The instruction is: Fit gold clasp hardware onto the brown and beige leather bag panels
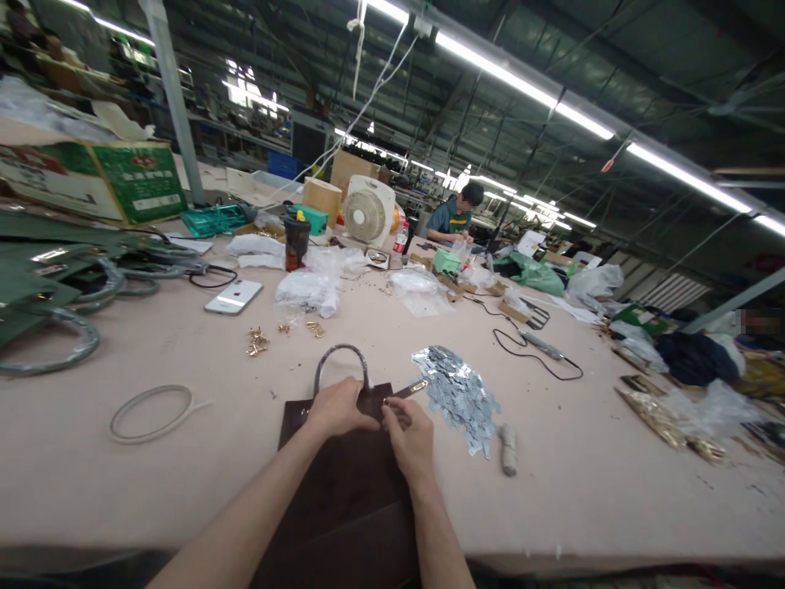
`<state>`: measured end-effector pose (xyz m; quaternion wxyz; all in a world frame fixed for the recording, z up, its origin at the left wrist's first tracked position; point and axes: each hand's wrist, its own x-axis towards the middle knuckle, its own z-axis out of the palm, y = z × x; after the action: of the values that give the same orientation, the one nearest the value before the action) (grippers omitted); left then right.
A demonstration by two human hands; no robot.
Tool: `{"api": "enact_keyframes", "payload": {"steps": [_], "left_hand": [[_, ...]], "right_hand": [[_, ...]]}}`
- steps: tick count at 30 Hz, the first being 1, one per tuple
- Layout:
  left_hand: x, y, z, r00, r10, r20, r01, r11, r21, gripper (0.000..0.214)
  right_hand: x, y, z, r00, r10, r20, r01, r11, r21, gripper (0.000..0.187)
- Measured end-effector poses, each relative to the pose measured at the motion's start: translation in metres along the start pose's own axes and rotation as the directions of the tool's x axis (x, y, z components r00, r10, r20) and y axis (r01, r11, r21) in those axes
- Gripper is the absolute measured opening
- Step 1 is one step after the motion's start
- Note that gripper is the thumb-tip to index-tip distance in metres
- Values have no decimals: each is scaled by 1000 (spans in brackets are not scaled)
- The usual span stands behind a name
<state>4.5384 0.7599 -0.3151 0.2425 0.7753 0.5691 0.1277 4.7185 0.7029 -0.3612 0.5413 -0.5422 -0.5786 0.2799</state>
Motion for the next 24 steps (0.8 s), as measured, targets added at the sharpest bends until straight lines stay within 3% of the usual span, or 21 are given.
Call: {"api": "enact_keyframes", "payload": {"steps": [4, 12, 24], "left_hand": [[-1, 0, -2, 1000, -18, 9, 18, 1000, 1, 66], [1, -1, -2, 999, -13, 36, 12, 1000, 9, 63], [3, -6, 3, 1000, 16, 3, -16, 1000, 10, 63]], "right_hand": [[-1, 1, 3, 1000, -9, -15, 9, 1000, 1, 26], [1, -6, 2, 985, 168, -24, -165, 980, 110, 39], [1, -4, 13, 999, 15, -41, -18, 997, -75, 29]]}}
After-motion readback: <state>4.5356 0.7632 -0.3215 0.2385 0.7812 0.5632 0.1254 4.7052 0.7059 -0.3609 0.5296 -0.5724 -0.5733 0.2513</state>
